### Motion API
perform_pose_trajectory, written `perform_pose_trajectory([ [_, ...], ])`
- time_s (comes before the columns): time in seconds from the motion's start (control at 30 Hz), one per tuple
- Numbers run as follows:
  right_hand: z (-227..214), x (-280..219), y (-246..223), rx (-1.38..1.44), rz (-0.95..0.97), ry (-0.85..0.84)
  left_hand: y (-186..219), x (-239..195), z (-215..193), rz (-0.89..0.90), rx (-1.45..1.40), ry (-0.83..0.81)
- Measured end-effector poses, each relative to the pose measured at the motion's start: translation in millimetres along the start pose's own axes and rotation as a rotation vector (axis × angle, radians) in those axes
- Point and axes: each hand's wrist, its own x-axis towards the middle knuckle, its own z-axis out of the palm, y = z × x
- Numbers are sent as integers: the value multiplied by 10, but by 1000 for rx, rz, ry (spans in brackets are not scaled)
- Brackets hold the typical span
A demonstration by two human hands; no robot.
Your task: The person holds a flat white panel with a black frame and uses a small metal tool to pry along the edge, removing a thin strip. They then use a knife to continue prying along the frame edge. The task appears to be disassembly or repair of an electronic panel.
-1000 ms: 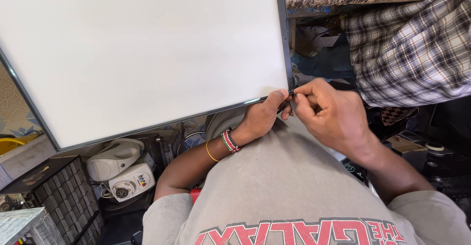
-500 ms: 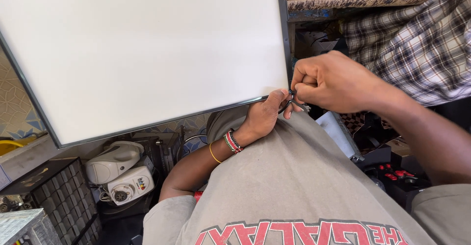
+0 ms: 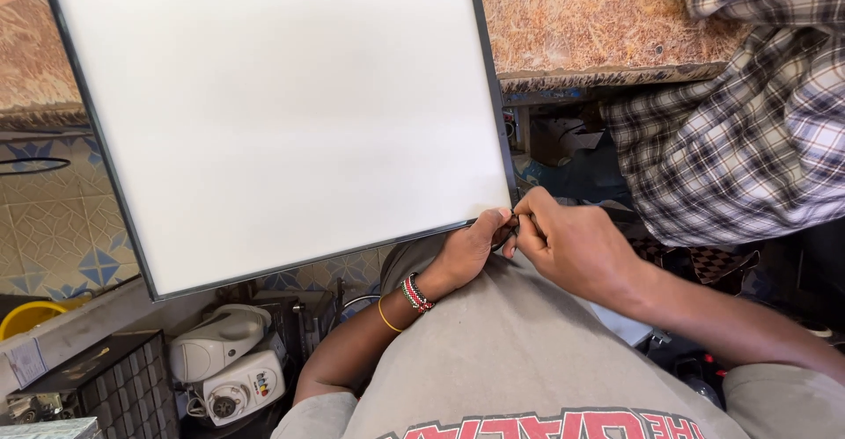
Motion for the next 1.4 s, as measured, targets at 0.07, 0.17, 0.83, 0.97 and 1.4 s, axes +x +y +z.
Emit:
perform_pose_trajectory([
  [0.07,116,-72,21,5,-23,69,-107,46,-14,16,7,1],
  [0.17,188,-122,28,88,-51,187,-190,92,-19,1,25,7],
  [0.83,-169,-156,18,696,3,151,-94,62,-52,30,-23,-88],
  [0.97,-313,-83,-96,921,-61,180,-101,56,-36,57,-105,-64],
  [1.4,-620,-84,-39,543,-170,593,53,-3,-83,-42,-15,-138],
])
